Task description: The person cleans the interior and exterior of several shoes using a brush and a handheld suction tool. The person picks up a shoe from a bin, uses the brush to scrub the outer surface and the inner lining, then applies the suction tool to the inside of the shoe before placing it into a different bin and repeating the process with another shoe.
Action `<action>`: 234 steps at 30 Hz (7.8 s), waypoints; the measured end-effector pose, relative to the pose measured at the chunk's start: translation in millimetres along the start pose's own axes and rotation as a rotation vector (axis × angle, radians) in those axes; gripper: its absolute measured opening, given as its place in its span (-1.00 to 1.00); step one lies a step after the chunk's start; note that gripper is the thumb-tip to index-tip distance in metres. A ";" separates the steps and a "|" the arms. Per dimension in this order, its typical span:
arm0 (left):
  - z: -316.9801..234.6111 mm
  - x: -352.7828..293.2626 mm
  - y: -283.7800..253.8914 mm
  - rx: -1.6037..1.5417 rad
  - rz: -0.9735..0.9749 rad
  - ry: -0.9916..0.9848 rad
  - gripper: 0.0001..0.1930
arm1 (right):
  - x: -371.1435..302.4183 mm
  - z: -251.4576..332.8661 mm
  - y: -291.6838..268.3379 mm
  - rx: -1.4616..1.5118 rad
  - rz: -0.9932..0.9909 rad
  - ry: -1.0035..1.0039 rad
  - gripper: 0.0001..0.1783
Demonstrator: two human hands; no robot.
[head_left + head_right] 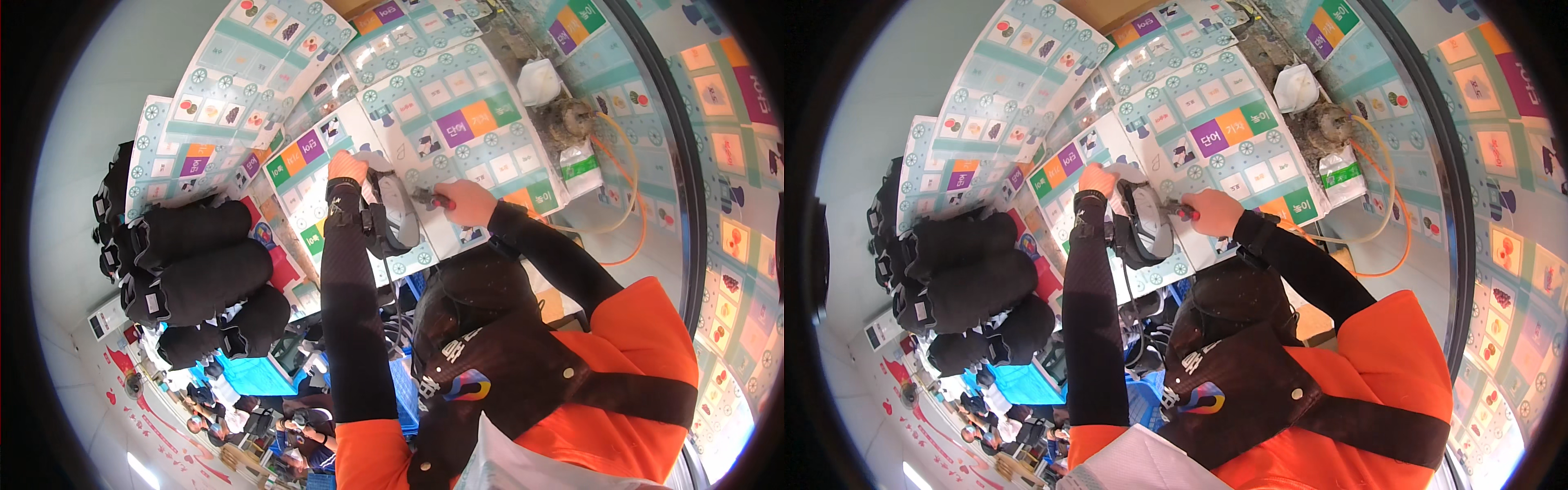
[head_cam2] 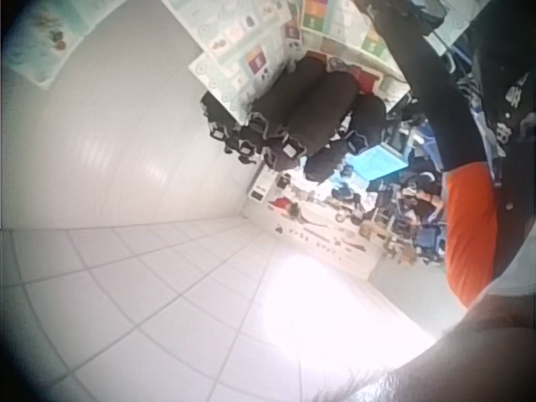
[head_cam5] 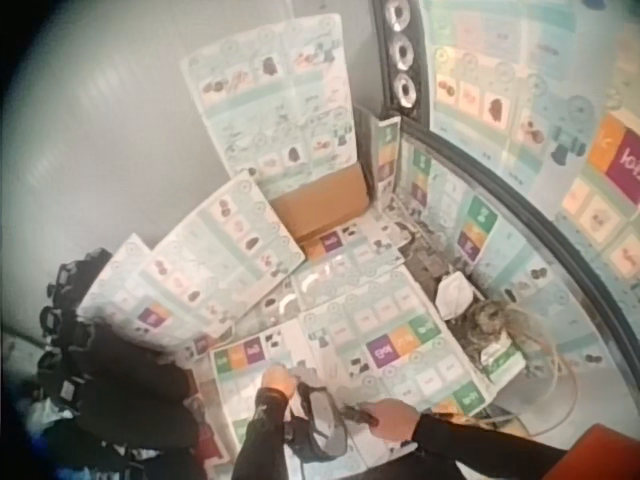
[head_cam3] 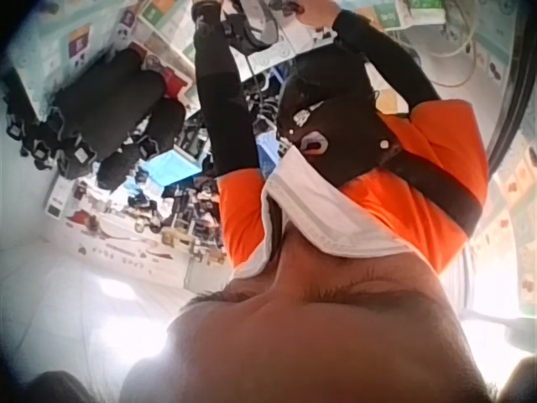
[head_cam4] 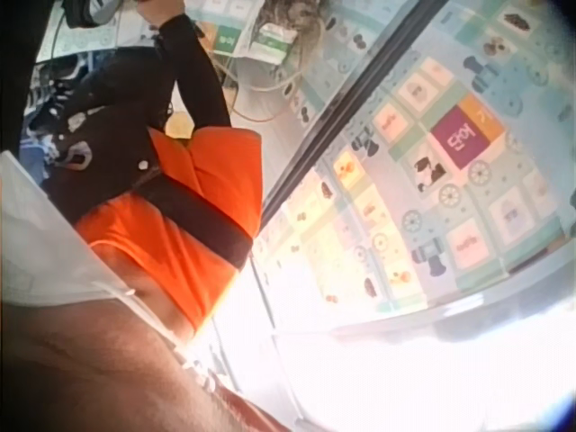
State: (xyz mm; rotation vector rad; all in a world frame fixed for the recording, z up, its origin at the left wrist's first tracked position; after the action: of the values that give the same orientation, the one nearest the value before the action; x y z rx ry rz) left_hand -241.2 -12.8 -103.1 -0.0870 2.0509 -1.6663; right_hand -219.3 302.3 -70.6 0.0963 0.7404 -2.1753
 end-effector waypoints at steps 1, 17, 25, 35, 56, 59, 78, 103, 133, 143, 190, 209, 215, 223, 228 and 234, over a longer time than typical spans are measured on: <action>-4.6 5.7 3.6 0.260 0.184 0.203 -0.65 | -0.5 -4.8 -0.7 -0.001 -0.004 0.007 -0.71; -39.6 -115.6 -73.1 -0.442 -0.407 0.034 -0.71 | 1.2 22.4 0.1 -0.064 0.056 -0.052 -0.75; -39.1 -128.9 -73.1 -0.347 -0.313 -0.045 -0.64 | -8.1 18.7 24.8 -0.103 0.064 -0.084 -0.75; -42.6 -136.7 -61.1 -0.328 -0.371 0.026 -0.60 | -18.8 13.7 23.6 -0.101 -0.161 0.001 -0.77; -1.7 -213.0 -15.1 -0.413 -0.595 -0.025 -0.58 | -9.5 27.5 24.4 0.017 -0.232 0.009 -0.75; -5.1 -214.7 -18.7 -0.414 -0.569 -0.012 -0.61 | -3.8 24.9 22.1 0.006 -0.190 0.018 -0.77; 20.3 -242.2 -1.2 -0.597 -0.412 -0.082 -0.53 | 1.7 11.7 36.2 0.018 -0.147 0.039 -0.70; 81.0 -268.4 47.6 -0.704 -0.118 -0.194 -0.49 | -12.0 24.4 62.2 0.189 0.191 0.131 -0.70; 98.1 -117.1 48.2 -0.748 -0.348 -0.265 -0.20 | -102.1 -31.3 7.6 0.785 -0.238 0.303 -0.56; 51.5 -236.0 -52.4 -0.391 -0.828 0.084 -0.51 | -38.7 33.5 -16.0 0.586 -0.081 0.176 -0.51; -10.9 -130.6 -2.7 -0.133 -0.297 0.181 -0.77 | -52.9 30.6 42.7 -0.038 0.031 0.007 -0.74; -28.3 -134.0 -5.7 -0.487 -0.491 0.128 -0.73 | -18.1 14.0 44.7 0.059 -0.240 0.048 -0.69; -25.2 -136.4 -4.6 -0.503 -0.441 0.114 -0.73 | -15.2 6.2 55.3 0.039 -0.081 0.035 -0.76; -5.3 -161.2 15.6 -0.484 -0.475 0.037 -0.74 | -16.4 10.2 53.5 0.134 -0.121 0.076 -0.80; 0.6 -194.0 30.9 -0.578 -0.375 -0.087 -0.72 | -18.3 -4.7 58.1 0.109 -0.175 0.050 -0.78; 21.9 -221.1 30.8 -0.479 -0.316 -0.163 -0.73 | -18.0 5.2 64.9 0.051 -0.054 0.066 -0.73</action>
State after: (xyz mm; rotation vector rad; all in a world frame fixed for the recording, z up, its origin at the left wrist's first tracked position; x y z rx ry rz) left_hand -30.7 52.2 -61.5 -0.7143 2.3513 -1.2403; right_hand -159.2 279.8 -91.7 0.1773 0.7321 -2.2517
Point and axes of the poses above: each hand's wrist, its own x-axis towards the middle knuckle, its own y-axis out of the palm, z = x × y, the point moved 1 cm from there along x, towards the middle knuckle, and after that the axes turned 5 degrees about -z, right-handed, at the moved point
